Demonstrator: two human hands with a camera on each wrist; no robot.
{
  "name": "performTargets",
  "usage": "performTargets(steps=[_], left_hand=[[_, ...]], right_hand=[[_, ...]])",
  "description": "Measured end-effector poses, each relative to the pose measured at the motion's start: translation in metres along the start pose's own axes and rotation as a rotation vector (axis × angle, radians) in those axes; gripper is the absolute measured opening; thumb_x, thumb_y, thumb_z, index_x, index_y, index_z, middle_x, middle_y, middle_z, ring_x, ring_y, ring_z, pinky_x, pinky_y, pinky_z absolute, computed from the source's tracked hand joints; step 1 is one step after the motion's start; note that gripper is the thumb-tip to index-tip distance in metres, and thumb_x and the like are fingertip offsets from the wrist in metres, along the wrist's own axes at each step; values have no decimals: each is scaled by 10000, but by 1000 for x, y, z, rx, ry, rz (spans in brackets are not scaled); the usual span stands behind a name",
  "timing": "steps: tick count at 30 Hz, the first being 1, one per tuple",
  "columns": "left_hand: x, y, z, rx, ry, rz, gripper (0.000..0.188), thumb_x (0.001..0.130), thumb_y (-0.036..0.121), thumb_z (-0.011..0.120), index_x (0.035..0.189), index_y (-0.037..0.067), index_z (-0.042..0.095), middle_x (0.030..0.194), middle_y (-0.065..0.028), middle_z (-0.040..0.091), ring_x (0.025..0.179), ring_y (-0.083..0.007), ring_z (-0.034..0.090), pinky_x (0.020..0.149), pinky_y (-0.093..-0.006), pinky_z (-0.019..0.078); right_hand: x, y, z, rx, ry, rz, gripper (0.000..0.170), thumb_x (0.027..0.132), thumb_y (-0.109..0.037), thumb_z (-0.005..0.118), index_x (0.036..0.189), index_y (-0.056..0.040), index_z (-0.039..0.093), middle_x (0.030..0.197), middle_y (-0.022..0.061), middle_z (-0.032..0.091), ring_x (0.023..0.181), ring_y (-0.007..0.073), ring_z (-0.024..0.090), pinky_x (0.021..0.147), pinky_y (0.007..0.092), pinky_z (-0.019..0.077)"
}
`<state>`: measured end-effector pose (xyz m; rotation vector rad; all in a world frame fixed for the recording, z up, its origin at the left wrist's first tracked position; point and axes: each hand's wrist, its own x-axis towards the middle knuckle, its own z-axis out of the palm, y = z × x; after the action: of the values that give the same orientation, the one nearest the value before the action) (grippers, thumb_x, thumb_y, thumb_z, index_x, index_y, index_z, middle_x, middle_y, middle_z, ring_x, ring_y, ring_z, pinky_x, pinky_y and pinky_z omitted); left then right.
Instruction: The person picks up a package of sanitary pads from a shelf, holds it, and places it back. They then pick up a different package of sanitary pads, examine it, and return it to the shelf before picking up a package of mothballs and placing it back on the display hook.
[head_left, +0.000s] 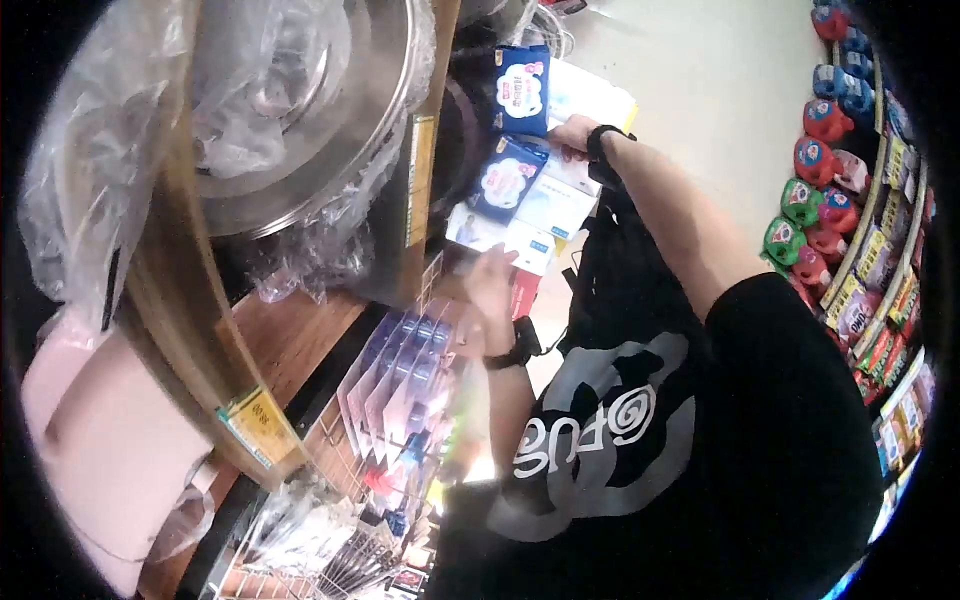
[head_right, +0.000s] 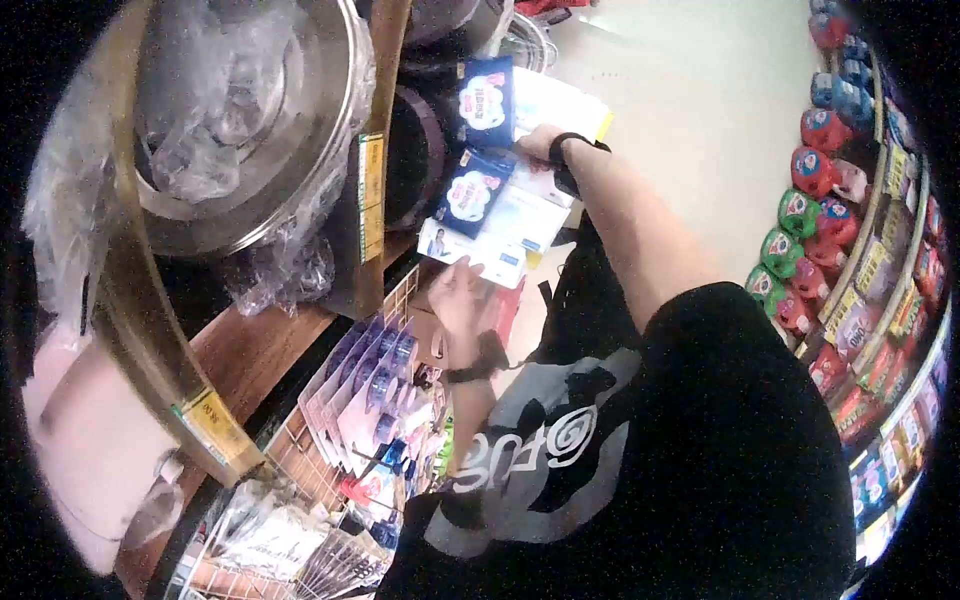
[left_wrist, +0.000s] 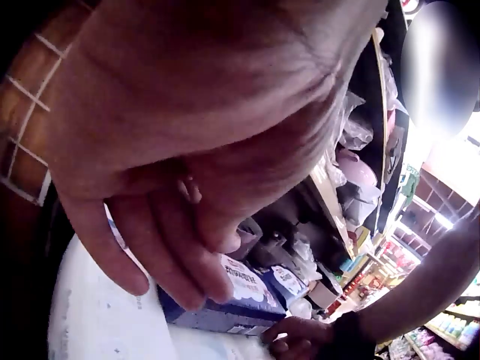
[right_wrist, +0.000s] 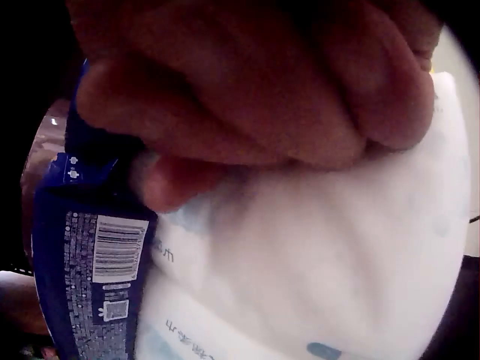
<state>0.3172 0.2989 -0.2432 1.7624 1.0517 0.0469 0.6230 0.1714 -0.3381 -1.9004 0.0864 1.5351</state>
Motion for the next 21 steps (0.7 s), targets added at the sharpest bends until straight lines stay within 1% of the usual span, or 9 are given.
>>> performTargets(steps=[1, 2, 4, 7, 10, 14, 15, 19, 21], left_hand=[[10, 0, 3, -136, -4, -84, 231, 959, 106, 646, 1108, -66, 687, 864, -129, 756, 838, -174, 708, 775, -287, 552], [15, 9, 6, -168, 11, -163, 253, 968, 199, 697, 983, -54, 713, 853, -122, 739, 781, -147, 685, 738, -271, 537], [25, -3, 11, -49, 34, -219, 311, 988, 245, 672, 1019, -64, 667, 852, -108, 723, 744, -140, 667, 681, -264, 530], [38, -6, 22, -178, -7, -335, 367, 1001, 289, 648, 1076, -67, 599, 835, -93, 700, 710, -141, 656, 654, -256, 523], [44, 7, 28, 20, -92, -288, 412, 1011, 324, 625, 1136, -60, 545, 835, -83, 686, 683, -144, 649, 641, -248, 519], [54, 5, 35, 250, -121, -215, 355, 1025, 317, 563, 972, -32, 597, 756, -113, 684, 653, -187, 659, 648, -322, 524], [51, 6, 37, 363, -95, -148, 378, 1028, 315, 528, 891, -27, 613, 714, -148, 673, 639, -248, 659, 658, -382, 514], [43, 13, 47, 373, 31, -94, 407, 1022, 338, 525, 850, -18, 624, 695, -189, 649, 637, -313, 636, 666, -407, 479], [35, 30, 49, 315, 88, -17, 387, 1024, 313, 537, 836, -17, 610, 648, -165, 603, 600, -281, 594, 648, -393, 467]], right_hand=[[-3, 0, 0, -56, 40, 29, 331, 816, -327, 647, 652, -42, 680, 588, 71, 631, 461, 166, 545, 450, 315, 417], [-1, 2, 3, -27, 62, 7, 320, 812, -310, 641, 650, -36, 677, 586, 73, 628, 462, 168, 546, 453, 315, 420], [1, 4, 3, -87, 61, -23, 301, 805, -288, 641, 650, -33, 676, 586, 75, 628, 463, 170, 553, 455, 317, 424], [5, 5, 2, -22, 81, -22, 316, 810, -303, 634, 649, -35, 672, 593, 82, 629, 464, 173, 553, 459, 316, 429], [9, 10, 2, -65, 75, -33, 326, 809, -320, 632, 651, -38, 674, 602, 84, 635, 469, 171, 554, 464, 313, 433], [-7, 0, -2, -33, 46, -60, 337, 802, -334, 635, 652, -36, 684, 605, 80, 636, 493, 175, 570, 472, 314, 437], [4, 4, 2, -123, 124, -66, 356, 804, -350, 635, 643, -36, 685, 594, 78, 630, 498, 170, 571, 477, 314, 438], [-1, 2, -2, -38, 3, -43, 402, 840, -381, 638, 638, -36, 685, 562, 68, 604, 447, 167, 543, 425, 332, 415], [7, 4, -4, -51, -35, -42, 425, 851, -395, 647, 624, -37, 667, 549, 62, 589, 407, 161, 511, 382, 336, 379]])
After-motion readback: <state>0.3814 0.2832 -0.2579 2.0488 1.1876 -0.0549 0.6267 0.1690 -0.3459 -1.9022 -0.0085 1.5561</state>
